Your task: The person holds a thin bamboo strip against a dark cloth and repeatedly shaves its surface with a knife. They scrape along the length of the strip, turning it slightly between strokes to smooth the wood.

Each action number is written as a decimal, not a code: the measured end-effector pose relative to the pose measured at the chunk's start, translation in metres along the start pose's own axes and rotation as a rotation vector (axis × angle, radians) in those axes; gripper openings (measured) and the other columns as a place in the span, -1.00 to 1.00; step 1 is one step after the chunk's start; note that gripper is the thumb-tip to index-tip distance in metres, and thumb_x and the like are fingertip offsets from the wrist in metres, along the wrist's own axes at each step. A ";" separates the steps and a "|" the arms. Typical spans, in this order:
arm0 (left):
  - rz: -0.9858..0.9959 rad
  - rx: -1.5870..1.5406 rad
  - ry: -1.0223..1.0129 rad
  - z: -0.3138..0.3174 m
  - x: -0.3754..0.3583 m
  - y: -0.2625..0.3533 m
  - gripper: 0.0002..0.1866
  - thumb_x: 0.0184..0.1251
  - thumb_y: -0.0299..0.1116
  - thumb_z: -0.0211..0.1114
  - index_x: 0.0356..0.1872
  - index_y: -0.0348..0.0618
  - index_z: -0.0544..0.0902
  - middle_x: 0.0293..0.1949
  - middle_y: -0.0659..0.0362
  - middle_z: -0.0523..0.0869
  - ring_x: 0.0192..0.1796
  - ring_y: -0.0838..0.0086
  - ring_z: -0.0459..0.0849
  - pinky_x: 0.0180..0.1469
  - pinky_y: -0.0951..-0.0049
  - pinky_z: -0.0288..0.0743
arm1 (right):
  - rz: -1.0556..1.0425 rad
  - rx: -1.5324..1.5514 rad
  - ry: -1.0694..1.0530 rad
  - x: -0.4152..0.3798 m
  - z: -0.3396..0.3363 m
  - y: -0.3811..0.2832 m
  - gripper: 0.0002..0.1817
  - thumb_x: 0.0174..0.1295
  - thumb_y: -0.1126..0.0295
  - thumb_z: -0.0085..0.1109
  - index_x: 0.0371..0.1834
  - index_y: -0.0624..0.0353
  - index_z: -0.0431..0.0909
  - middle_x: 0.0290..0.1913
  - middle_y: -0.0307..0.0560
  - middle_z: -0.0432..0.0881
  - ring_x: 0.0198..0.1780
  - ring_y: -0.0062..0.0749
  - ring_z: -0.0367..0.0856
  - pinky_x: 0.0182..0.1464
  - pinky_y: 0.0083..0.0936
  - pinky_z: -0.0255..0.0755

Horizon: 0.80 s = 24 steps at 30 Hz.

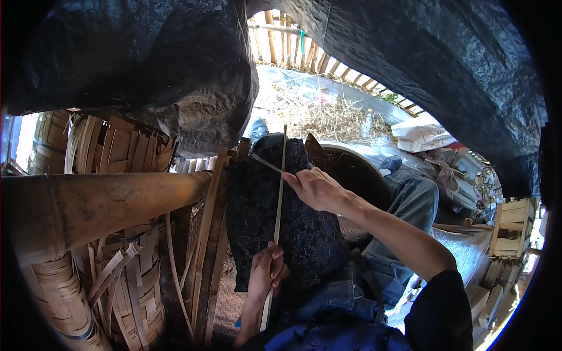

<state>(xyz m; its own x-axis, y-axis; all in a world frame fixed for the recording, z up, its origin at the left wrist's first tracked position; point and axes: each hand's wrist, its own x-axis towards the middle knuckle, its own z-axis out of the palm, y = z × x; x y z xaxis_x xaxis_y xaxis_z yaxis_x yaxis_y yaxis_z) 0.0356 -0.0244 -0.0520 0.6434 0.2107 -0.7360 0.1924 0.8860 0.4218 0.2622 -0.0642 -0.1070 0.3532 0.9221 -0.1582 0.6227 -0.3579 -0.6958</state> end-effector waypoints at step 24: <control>-0.009 -0.013 -0.015 -0.005 -0.001 -0.001 -0.63 0.58 -0.18 -0.27 -0.45 -0.03 0.37 -0.83 0.38 0.21 -0.86 0.67 0.11 -0.72 0.63 -0.01 | -0.189 -0.117 0.137 0.016 0.007 0.030 -0.55 0.44 0.30 -0.10 -0.64 0.27 0.46 -0.78 0.10 0.32 -0.76 -0.11 0.37 -0.62 -0.29 0.18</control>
<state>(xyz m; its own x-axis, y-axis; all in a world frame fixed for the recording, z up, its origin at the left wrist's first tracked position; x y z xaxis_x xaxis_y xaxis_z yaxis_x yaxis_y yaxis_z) 0.0313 -0.0230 -0.0545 0.6529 0.1965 -0.7316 0.1884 0.8933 0.4080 0.2821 -0.0592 -0.1352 0.3092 0.9485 0.0684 0.7604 -0.2034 -0.6167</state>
